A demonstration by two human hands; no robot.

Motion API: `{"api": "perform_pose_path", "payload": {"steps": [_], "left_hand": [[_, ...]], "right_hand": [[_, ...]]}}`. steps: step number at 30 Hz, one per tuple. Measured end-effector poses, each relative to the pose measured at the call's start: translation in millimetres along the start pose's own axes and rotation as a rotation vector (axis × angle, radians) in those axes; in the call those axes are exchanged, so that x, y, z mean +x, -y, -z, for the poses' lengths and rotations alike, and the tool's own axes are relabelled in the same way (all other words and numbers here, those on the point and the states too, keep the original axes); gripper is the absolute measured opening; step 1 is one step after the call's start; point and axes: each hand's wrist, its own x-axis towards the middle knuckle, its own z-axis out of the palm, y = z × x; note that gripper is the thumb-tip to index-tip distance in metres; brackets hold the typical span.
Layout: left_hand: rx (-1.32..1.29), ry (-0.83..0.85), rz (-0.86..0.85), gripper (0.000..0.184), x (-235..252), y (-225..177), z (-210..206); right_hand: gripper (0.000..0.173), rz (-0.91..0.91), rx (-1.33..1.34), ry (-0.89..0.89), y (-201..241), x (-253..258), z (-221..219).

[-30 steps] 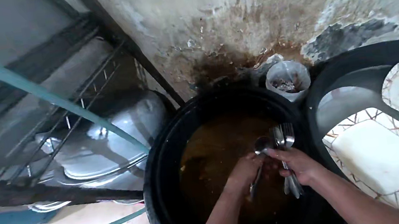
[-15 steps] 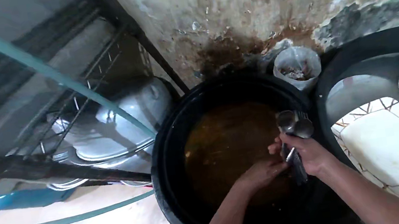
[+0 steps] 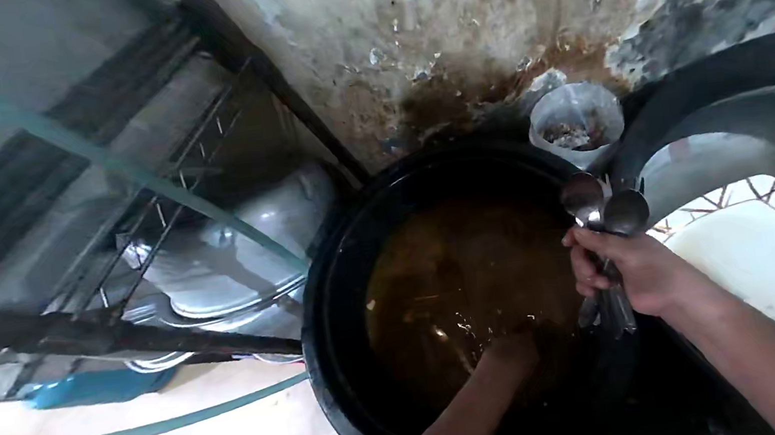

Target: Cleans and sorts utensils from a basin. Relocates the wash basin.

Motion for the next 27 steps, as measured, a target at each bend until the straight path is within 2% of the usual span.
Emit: {"api": "perform_pose_path", "payload": {"steps": [4,8,12,15,19,21,23,27], "left_hand": [[0.011,0.137,-0.077,0.045,5,-3,2],[-0.165,0.077,-0.113,0.055,23,24,16],[-0.03,0.171,-0.002,0.046,18,34,23],[0.127,0.244,-0.04,0.036,13,34,28],[0.253,0.292,0.006,0.036,-4,31,30],[0.245,0.3,-0.018,0.037,6,38,22],[0.124,0.307,-0.058,0.039,19,45,16],[-0.365,0.308,-0.035,0.044,13,39,17]], "right_hand": [[0.029,0.005,0.183,0.05,1,3,6],[0.032,0.03,0.317,0.09,-1,6,13],[0.034,0.048,0.308,0.113,0,6,14],[0.033,0.05,0.3,0.119,-1,6,13],[0.034,0.038,0.296,0.104,-1,5,13],[0.032,0.033,0.301,0.101,-1,5,12],[0.032,0.043,0.292,0.116,-2,6,14],[0.03,0.044,0.281,0.147,-3,8,15]]}}
